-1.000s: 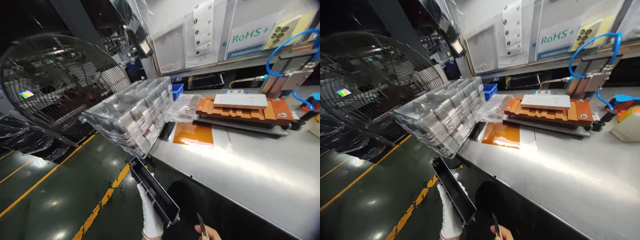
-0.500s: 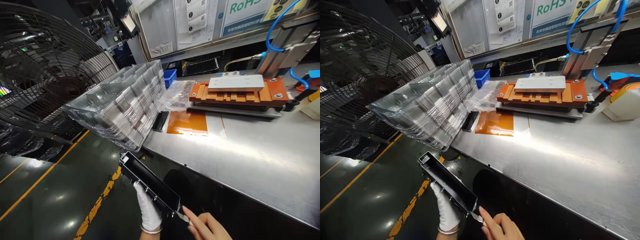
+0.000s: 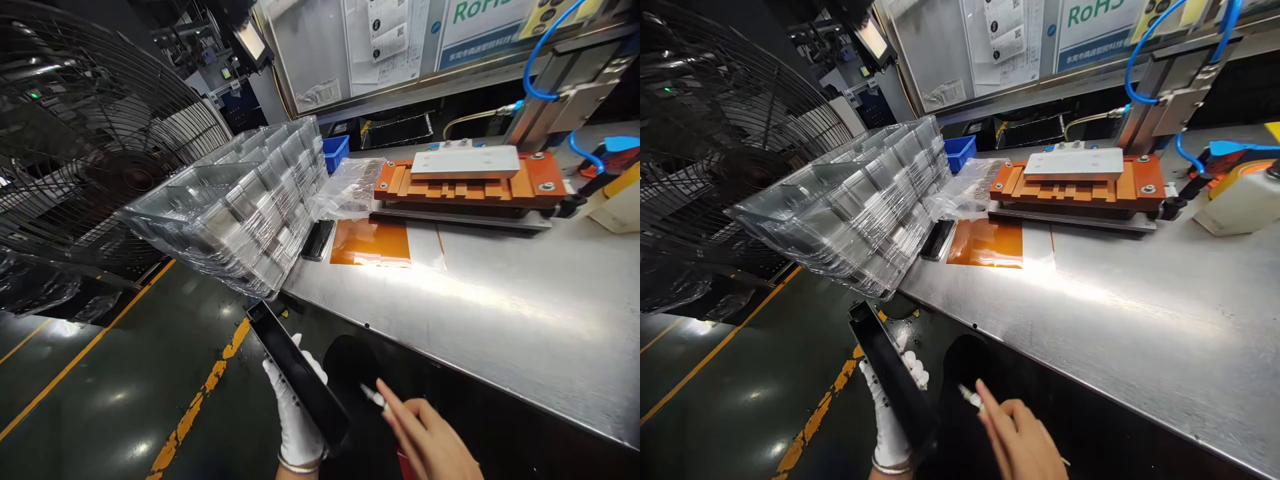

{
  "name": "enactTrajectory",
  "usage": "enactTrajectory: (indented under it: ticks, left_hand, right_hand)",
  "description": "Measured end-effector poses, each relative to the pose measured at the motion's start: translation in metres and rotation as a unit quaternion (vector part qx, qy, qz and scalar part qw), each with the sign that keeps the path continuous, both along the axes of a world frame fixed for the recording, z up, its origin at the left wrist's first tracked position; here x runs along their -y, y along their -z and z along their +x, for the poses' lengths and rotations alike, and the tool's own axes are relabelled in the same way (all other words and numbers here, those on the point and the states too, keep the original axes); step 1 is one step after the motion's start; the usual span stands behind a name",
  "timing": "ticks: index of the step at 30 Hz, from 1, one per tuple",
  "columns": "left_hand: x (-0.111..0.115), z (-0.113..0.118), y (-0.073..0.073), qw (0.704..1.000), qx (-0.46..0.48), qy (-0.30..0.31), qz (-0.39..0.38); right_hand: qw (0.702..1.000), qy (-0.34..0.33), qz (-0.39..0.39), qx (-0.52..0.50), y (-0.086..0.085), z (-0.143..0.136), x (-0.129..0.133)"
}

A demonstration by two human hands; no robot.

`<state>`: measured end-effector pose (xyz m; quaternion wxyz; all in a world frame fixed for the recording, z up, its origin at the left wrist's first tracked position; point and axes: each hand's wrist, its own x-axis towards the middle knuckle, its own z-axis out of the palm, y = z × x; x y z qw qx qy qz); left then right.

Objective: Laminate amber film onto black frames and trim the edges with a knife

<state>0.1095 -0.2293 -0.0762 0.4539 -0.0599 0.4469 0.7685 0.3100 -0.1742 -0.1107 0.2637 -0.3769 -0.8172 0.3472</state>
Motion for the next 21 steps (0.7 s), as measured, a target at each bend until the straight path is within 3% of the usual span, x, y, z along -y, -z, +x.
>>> enactTrajectory:
  ticks: [3, 5, 7, 9, 15, 21]
  left_hand:
    - [0.007, 0.001, -0.006, 0.999, 0.02, 0.043, 0.01]
    - [0.014, 0.006, -0.008, 0.993, 0.049, 0.108, 0.009]
    - [0.024, 0.012, -0.007, 0.982, 0.067, 0.178, -0.01]
    - [0.033, 0.017, -0.003, 0.976, 0.059, 0.208, -0.036]
    - [0.045, 0.029, -0.002, 0.978, -0.065, 0.189, -0.064]
    - [0.044, 0.031, -0.008, 0.956, -0.161, 0.236, -0.072]
  right_hand:
    - [0.992, 0.039, -0.119, -0.005, 0.003, 0.009, -0.012]
    - [0.977, 0.032, -0.208, -0.038, 0.0, 0.012, -0.015]
    - [0.97, 0.017, -0.23, -0.071, -0.006, 0.012, -0.018]
    - [0.981, 0.002, -0.178, -0.078, -0.014, 0.009, -0.023]
    - [0.999, -0.016, 0.027, 0.009, -0.028, -0.001, -0.049]
    - [0.995, -0.013, 0.089, 0.042, -0.027, -0.006, -0.055]
